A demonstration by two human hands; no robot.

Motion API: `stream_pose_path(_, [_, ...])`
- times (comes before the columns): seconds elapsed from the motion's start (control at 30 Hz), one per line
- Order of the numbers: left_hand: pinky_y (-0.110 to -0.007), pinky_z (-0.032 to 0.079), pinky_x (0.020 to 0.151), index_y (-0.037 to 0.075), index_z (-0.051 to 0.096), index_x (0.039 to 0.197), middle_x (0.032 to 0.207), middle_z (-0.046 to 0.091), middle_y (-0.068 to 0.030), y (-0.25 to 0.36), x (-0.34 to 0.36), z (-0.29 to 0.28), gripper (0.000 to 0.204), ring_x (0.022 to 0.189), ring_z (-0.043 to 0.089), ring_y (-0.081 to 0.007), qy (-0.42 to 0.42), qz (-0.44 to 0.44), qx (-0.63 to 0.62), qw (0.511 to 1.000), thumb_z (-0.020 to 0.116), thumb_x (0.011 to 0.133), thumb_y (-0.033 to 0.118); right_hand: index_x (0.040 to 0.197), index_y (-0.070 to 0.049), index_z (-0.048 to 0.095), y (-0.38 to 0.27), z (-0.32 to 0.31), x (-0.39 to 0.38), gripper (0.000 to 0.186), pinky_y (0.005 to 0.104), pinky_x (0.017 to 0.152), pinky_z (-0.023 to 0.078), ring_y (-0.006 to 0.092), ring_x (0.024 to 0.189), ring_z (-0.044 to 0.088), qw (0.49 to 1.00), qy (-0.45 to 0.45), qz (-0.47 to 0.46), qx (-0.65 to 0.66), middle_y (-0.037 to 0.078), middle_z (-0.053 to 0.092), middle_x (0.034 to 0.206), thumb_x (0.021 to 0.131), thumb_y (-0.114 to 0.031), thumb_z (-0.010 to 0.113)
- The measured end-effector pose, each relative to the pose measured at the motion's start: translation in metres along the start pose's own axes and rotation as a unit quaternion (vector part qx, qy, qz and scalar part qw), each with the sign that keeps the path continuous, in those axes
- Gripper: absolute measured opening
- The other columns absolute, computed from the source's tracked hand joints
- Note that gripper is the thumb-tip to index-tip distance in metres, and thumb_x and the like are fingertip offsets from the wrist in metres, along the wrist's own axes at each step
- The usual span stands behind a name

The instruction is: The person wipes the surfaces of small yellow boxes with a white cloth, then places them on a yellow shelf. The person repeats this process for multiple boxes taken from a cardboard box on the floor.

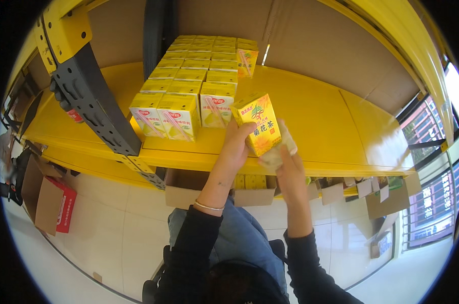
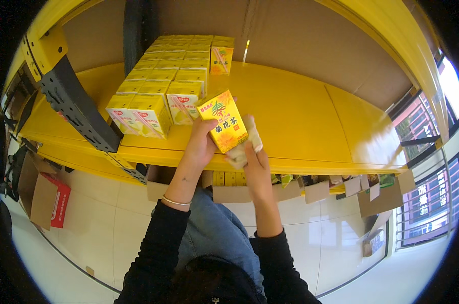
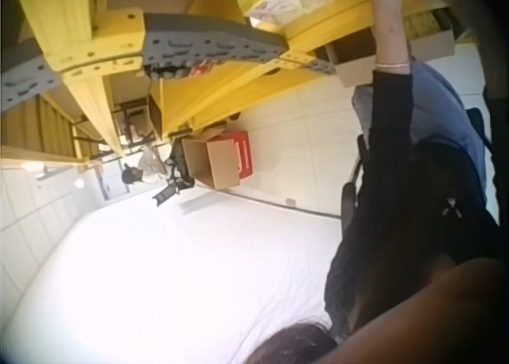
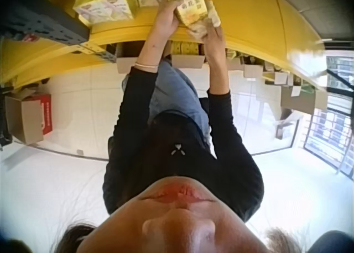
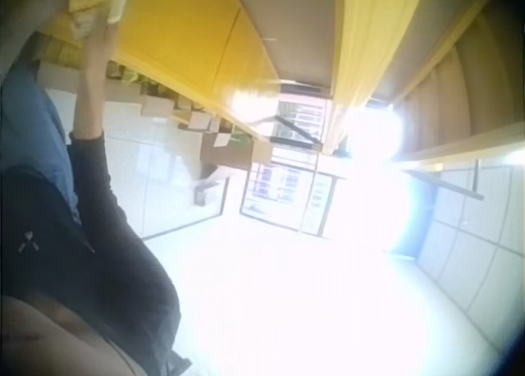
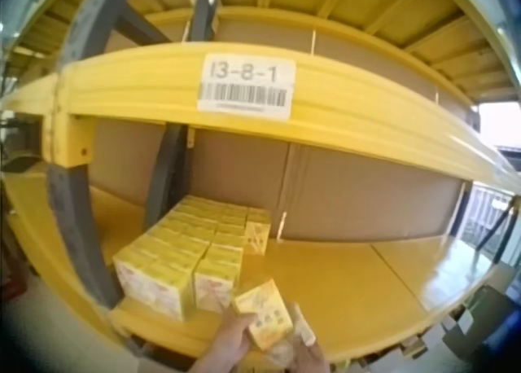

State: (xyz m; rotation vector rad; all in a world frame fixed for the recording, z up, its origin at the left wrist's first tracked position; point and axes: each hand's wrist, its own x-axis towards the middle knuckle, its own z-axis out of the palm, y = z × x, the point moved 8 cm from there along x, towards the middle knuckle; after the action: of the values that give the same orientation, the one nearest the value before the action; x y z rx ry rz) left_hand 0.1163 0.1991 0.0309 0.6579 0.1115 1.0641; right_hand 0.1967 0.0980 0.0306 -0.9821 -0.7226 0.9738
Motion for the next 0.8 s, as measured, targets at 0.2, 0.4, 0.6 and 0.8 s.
stream_pose_path(0.2, [-0.031,0.048,0.083,0.0,0.042,0.123,0.111,0.056,-0.0113,0.001,-0.001,-0.003,0.045,0.097,0.058,-0.0176,0.01,0.042,0.111,0.993,0.056,0.08,0.001,0.12,-0.003,0.051,0.02,-0.007,-0.033,0.031,0.0226,0.074,0.043,0.0091,0.089,0.055,0.995,0.066,0.066,-0.014,0.002,0.059,0.099,0.094,-0.019,0.049])
stream_pose_path(0.4, [-0.028,0.047,0.08,-0.002,0.045,0.118,0.104,0.057,-0.0106,0.005,0.003,-0.001,0.046,0.093,0.056,-0.0146,0.044,0.113,0.315,0.941,0.063,0.076,0.004,0.121,-0.002,0.05,-0.016,-0.06,-0.047,0.035,0.025,0.079,0.043,0.0106,0.092,0.054,0.979,0.181,0.003,-0.096,0.004,0.057,0.108,0.093,-0.021,0.05])
stream_pose_path(0.6, [-0.032,0.042,0.089,-0.004,0.038,0.126,0.111,0.052,-0.0137,0.005,0.005,0.017,0.06,0.104,0.051,-0.0184,-0.012,0.126,0.284,0.95,0.069,0.08,0.019,0.135,-0.002,0.036,-0.077,-0.041,-0.041,0.046,0.0278,0.088,0.042,0.0157,0.098,0.053,0.935,0.2,-0.246,-0.16,0.011,0.048,0.128,0.093,-0.019,0.046])
stream_pose_path(0.8, [-0.036,0.027,0.103,-0.003,0.029,0.134,0.125,0.041,-0.0201,-0.009,0.007,0.022,0.076,0.124,0.035,-0.0251,-0.082,0.202,0.464,0.858,0.042,0.089,0.056,0.141,0.0,0.022,-0.027,0.02,-0.039,0.054,0.0404,0.107,0.023,0.0355,0.132,0.027,0.889,0.045,-0.267,-0.37,0.018,0.024,0.146,0.09,-0.006,0.038])
